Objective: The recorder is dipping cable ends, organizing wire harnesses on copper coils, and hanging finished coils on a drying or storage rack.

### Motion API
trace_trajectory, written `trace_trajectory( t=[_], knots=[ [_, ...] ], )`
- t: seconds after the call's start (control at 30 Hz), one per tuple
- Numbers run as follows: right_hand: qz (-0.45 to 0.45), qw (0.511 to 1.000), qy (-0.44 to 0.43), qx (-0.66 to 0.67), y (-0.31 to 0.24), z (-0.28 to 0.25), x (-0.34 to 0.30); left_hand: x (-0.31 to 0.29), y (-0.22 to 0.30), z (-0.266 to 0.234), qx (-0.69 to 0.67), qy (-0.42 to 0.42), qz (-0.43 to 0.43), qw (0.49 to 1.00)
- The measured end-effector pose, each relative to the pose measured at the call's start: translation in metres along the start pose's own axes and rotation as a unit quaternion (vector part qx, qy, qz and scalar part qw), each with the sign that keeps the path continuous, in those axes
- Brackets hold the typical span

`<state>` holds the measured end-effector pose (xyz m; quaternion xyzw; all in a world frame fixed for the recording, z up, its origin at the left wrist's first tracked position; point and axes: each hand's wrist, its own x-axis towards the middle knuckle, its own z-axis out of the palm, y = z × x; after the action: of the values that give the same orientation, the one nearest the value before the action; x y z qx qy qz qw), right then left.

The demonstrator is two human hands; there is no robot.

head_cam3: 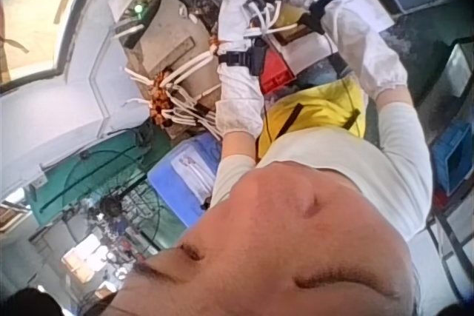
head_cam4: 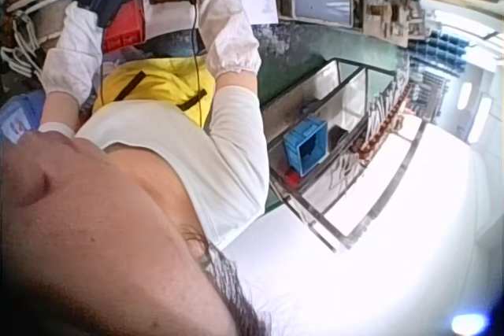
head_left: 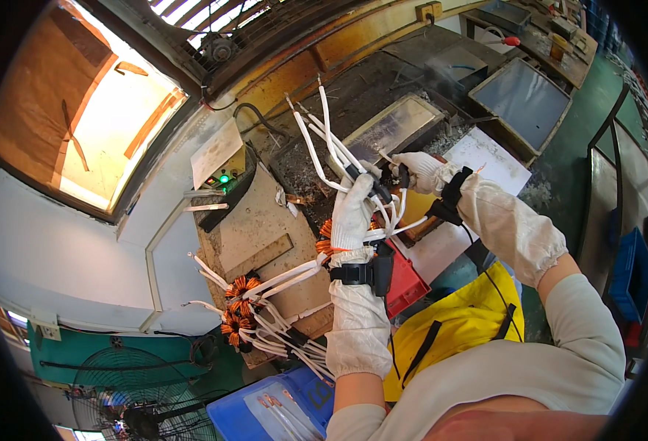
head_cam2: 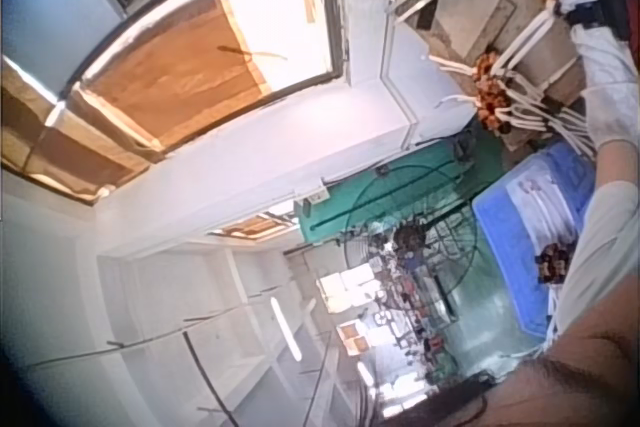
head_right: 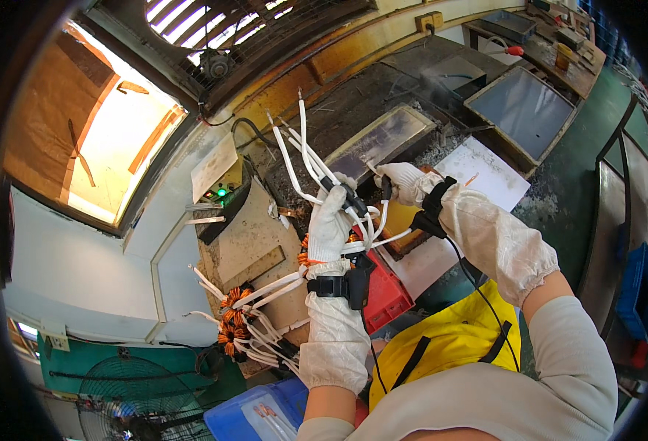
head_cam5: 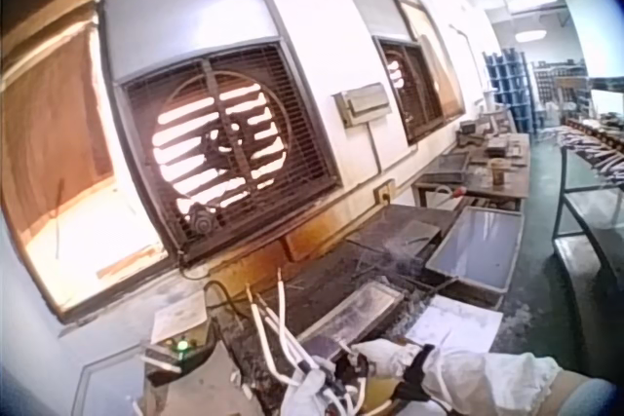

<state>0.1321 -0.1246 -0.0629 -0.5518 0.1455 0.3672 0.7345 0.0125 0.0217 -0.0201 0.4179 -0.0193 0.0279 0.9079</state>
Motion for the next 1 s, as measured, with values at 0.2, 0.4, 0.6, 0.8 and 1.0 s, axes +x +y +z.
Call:
trace_trajectory(
  t=[0.2,0.4,0.6,0.8,1.0],
  knots=[
    [-0.009,1.000,-0.004,-0.015,0.000,-0.001,-0.002,0.001,0.000,-0.002,-0.004,-0.011,0.002,1.000],
    [-0.015,0.999,-0.003,-0.042,-0.002,0.000,-0.005,0.001,-0.001,0.000,0.001,-0.008,0.008,1.000],
    [-0.010,0.999,0.010,-0.036,-0.005,0.007,-0.016,0.001,0.000,-0.003,0.002,0.001,0.004,1.000],
    [-0.023,0.999,0.000,-0.044,-0.004,0.006,-0.016,-0.002,0.002,0.001,-0.005,-0.009,0.012,1.000],
    [-0.093,0.987,-0.053,-0.120,0.003,-0.023,0.019,0.002,-0.003,0.008,-0.014,-0.005,0.001,1.000]
  ],
)
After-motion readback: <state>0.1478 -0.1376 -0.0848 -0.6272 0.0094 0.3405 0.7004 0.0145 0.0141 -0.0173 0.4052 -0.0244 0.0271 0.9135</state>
